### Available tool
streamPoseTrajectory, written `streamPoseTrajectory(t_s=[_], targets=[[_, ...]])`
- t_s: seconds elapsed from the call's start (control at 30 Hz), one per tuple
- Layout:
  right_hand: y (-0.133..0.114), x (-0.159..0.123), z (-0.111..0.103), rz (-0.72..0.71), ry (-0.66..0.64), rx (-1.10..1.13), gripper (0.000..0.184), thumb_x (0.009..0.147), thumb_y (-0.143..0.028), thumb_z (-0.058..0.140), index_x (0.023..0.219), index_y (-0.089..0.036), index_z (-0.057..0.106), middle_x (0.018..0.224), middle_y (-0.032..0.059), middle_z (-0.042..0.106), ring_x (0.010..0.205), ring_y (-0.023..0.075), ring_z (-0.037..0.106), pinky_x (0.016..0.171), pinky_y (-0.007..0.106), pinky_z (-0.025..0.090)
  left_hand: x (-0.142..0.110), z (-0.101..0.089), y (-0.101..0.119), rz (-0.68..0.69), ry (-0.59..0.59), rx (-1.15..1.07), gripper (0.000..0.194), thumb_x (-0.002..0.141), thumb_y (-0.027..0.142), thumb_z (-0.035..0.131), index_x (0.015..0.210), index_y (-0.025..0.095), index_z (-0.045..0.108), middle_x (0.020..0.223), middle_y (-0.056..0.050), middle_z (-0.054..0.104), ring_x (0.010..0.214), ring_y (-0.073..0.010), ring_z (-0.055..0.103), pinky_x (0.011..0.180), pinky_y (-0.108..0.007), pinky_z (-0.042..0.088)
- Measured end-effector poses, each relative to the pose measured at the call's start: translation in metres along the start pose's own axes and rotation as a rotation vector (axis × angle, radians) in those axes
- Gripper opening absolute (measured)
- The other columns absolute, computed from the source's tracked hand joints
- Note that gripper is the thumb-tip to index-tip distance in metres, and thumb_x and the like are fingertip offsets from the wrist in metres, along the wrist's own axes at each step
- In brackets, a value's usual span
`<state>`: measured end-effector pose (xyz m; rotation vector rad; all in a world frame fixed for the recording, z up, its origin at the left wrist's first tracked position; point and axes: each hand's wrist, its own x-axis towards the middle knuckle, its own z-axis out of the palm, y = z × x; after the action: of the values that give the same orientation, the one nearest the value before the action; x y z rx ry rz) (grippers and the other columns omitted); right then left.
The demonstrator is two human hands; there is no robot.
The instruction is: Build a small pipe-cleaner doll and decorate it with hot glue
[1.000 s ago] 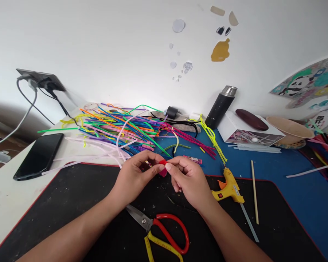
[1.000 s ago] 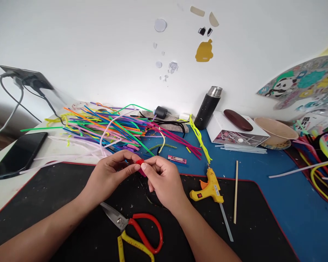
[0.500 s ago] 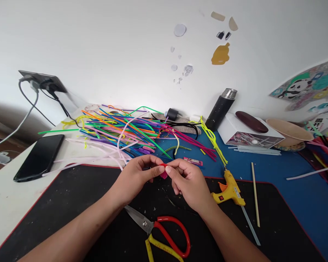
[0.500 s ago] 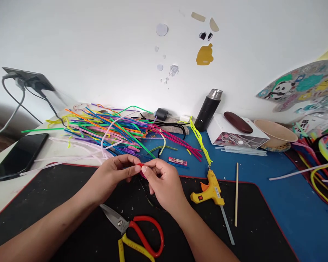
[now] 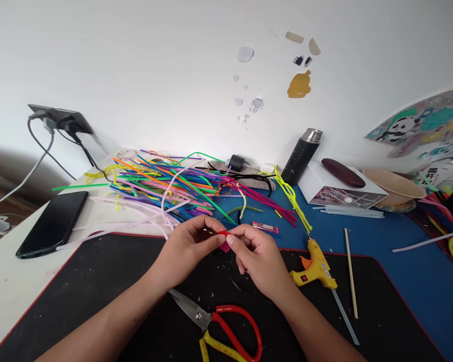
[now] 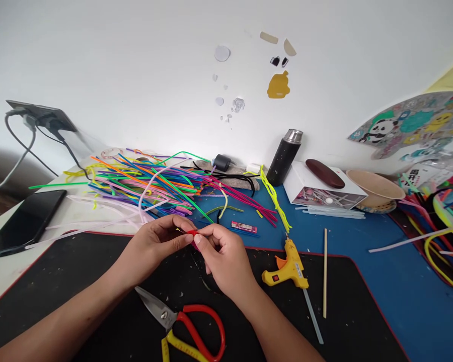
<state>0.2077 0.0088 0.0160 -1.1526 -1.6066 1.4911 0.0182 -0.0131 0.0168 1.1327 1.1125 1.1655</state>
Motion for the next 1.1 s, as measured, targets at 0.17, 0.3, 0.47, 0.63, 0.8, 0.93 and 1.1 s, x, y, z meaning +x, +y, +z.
streamPoseTrajectory(t_s=[0.17, 0.3, 0.47, 0.63, 0.8, 0.93, 1.1], targets=[[0.001, 0.0, -0.001, -0.013, 0.001, -0.018, 0.029, 0.098, -0.047, 0.064, 0.093, -0.019, 0.071, 0.052, -0.0088, 0.048, 0.042, 0.0099, 0.044, 0.045, 0.024, 0.031, 0.0, 0.0, 0.002, -0.006, 0.001, 0.014, 0.023, 0.084, 0.038, 0.085, 0.089, 0.018, 0.073, 0.084, -0.002, 0.075, 0.08, -0.0183, 0.071, 0.078, -0.031, 0.056], [0.0, 0.0, -0.001, -0.016, -0.003, -0.052, 0.027, 0.099, -0.045, 0.062, 0.094, -0.02, 0.071, 0.055, -0.0083, 0.048, 0.043, 0.0105, 0.046, 0.046, 0.025, 0.032, 0.001, 0.0, 0.001, -0.025, 0.01, 0.022, 0.025, 0.082, 0.038, 0.086, 0.088, 0.018, 0.073, 0.083, -0.002, 0.075, 0.079, -0.0179, 0.07, 0.077, -0.03, 0.055], [0.002, 0.001, -0.001, -0.085, 0.053, -0.285, 0.026, 0.099, -0.042, 0.061, 0.091, -0.02, 0.073, 0.059, -0.0056, 0.051, 0.051, 0.0134, 0.049, 0.052, 0.027, 0.035, 0.002, -0.001, -0.003, -0.024, 0.041, 0.041, 0.026, 0.081, 0.038, 0.087, 0.093, 0.019, 0.074, 0.085, -0.001, 0.075, 0.08, -0.0182, 0.07, 0.077, -0.03, 0.055], [0.003, 0.0, -0.001, -0.157, 0.076, -0.423, 0.024, 0.1, -0.036, 0.059, 0.093, -0.02, 0.077, 0.06, -0.0044, 0.054, 0.055, 0.0142, 0.049, 0.056, 0.028, 0.035, 0.002, -0.002, 0.0, -0.015, 0.031, 0.078, 0.022, 0.082, 0.036, 0.085, 0.087, 0.019, 0.073, 0.085, -0.001, 0.074, 0.08, -0.0182, 0.07, 0.077, -0.03, 0.055], [0.004, 0.001, -0.001, -0.166, 0.086, -0.441, 0.023, 0.099, -0.033, 0.061, 0.092, -0.02, 0.078, 0.058, -0.0048, 0.053, 0.054, 0.0135, 0.047, 0.055, 0.027, 0.035, 0.004, -0.005, -0.003, -0.098, 0.019, -0.016, 0.025, 0.076, 0.034, 0.09, 0.087, 0.017, 0.074, 0.081, 0.0, 0.071, 0.07, -0.0132, 0.064, 0.069, -0.026, 0.051], [0.006, 0.002, 0.001, -0.163, 0.086, -0.451, 0.023, 0.1, -0.034, 0.062, 0.089, -0.02, 0.078, 0.06, -0.0035, 0.058, 0.054, 0.0133, 0.048, 0.054, 0.027, 0.034, 0.005, -0.003, -0.008, -0.175, 0.017, -0.139, 0.031, 0.071, 0.033, 0.094, 0.087, 0.016, 0.074, 0.074, 0.001, 0.07, 0.063, -0.0119, 0.064, 0.062, -0.024, 0.051], [0.003, 0.0, -0.001, -0.103, 0.048, -0.369, 0.025, 0.101, -0.038, 0.061, 0.09, -0.021, 0.076, 0.062, -0.0024, 0.061, 0.054, 0.0138, 0.05, 0.053, 0.027, 0.036, 0.006, -0.004, -0.006, -0.283, -0.005, -0.317, 0.036, 0.068, 0.033, 0.098, 0.091, 0.015, 0.077, 0.078, -0.003, 0.074, 0.067, -0.0146, 0.071, 0.062, -0.023, 0.056]])
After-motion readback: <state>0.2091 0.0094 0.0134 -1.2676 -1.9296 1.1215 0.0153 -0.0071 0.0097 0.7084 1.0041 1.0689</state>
